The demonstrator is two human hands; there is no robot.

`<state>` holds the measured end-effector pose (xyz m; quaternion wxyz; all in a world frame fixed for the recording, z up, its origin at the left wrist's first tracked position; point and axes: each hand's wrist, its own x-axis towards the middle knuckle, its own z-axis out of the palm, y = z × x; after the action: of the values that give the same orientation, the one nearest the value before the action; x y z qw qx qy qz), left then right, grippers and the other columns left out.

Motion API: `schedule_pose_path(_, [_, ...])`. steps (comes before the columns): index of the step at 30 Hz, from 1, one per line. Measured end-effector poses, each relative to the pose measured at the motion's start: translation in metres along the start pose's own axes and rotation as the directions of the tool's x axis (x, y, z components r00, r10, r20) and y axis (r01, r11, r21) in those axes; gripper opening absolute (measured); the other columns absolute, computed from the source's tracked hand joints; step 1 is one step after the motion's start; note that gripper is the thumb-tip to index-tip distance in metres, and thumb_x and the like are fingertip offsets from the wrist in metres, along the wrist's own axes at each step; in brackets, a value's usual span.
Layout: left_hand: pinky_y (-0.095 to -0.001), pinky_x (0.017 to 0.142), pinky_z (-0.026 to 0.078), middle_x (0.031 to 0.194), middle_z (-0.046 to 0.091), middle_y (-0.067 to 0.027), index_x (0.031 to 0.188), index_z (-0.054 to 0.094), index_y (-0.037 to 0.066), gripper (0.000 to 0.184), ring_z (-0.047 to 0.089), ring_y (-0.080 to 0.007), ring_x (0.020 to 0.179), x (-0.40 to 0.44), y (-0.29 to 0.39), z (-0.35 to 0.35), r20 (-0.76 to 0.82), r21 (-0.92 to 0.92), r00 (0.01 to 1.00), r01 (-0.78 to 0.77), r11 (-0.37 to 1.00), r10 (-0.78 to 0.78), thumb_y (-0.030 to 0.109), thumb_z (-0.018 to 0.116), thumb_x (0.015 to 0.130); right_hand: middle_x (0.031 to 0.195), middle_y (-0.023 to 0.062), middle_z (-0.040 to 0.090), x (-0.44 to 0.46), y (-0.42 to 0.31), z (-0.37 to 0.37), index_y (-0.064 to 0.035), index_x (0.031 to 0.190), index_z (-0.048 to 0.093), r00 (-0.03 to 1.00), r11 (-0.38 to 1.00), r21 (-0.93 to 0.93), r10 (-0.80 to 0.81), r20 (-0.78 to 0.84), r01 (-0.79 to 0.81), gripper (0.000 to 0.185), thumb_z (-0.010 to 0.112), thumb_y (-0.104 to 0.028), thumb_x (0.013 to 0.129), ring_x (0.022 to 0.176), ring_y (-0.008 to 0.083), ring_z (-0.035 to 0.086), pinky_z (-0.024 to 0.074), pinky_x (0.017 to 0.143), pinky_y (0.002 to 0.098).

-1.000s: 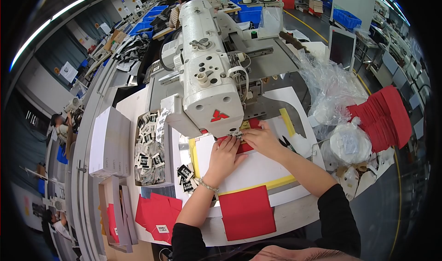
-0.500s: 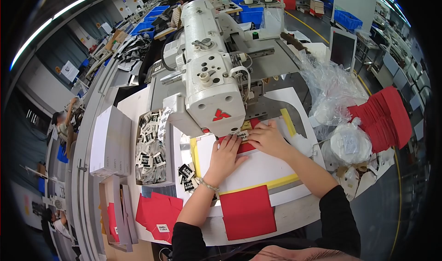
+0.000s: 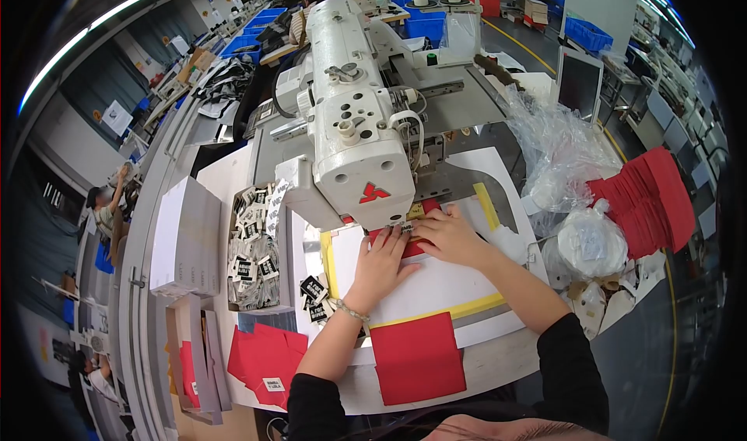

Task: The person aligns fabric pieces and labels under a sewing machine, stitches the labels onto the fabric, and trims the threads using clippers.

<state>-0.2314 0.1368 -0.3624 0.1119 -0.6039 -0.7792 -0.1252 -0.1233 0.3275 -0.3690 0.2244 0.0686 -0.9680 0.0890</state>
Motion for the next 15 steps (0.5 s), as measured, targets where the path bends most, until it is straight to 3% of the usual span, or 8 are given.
schedule_pose_path(2, [-0.0443, 0.105, 0.031, 0.137, 0.055, -0.0112, 0.133, 0.054, 0.004, 0.066, 0.047, -0.0246, 0.13, 0.001, 0.002, 0.0, 0.01, 0.027, 1.0, 0.004, 1.0, -0.004, 0.053, 0.059, 0.088, 0.114, -0.0015, 0.067, 0.002, -0.004, -0.008, -0.0127, 0.1, 0.067, 0.995, 0.996, 0.044, 0.075, 0.067, -0.078, 0.022, 0.066, -0.026, 0.083, 0.106, 0.0166, 0.056, 0.0358, 0.091, 0.0418])
schedule_pose_path(5, [-0.0438, 0.104, 0.032, 0.136, 0.056, -0.0122, 0.134, 0.053, 0.003, 0.069, 0.048, -0.0246, 0.129, 0.003, 0.004, 0.002, 0.011, 0.041, 1.0, 0.008, 0.999, -0.009, 0.054, 0.058, 0.088, 0.115, -0.0019, 0.066, 0.0, -0.005, -0.004, -0.0138, 0.102, 0.065, 0.995, 0.997, -0.001, 0.074, 0.061, -0.074, 0.022, 0.066, -0.026, 0.084, 0.107, 0.016, 0.056, 0.0364, 0.091, 0.0421])
schedule_pose_path(11, [-0.044, 0.101, 0.035, 0.135, 0.057, -0.0126, 0.135, 0.053, 0.002, 0.067, 0.048, -0.0245, 0.128, -0.003, 0.005, 0.012, -0.025, 0.095, 1.0, -0.015, 0.995, 0.018, 0.05, 0.059, 0.089, 0.114, -0.0017, 0.066, -0.006, -0.007, 0.009, -0.0137, 0.103, 0.064, 0.999, 0.991, -0.132, 0.003, -0.05, -0.01, 0.022, 0.067, -0.025, 0.084, 0.106, 0.0154, 0.056, 0.0363, 0.093, 0.0427])
schedule_pose_path(15, [-0.044, 0.1, 0.035, 0.134, 0.057, -0.0115, 0.132, 0.054, 0.002, 0.065, 0.05, -0.0246, 0.124, -0.005, 0.008, 0.012, -0.064, 0.046, 0.998, 0.009, 0.999, -0.007, 0.048, 0.061, 0.088, 0.115, -0.0015, 0.066, -0.003, -0.009, 0.003, -0.0132, 0.106, 0.063, 0.996, 0.997, -0.077, -0.016, -0.089, 0.009, 0.024, 0.067, -0.021, 0.084, 0.107, 0.0151, 0.056, 0.0362, 0.094, 0.0428])
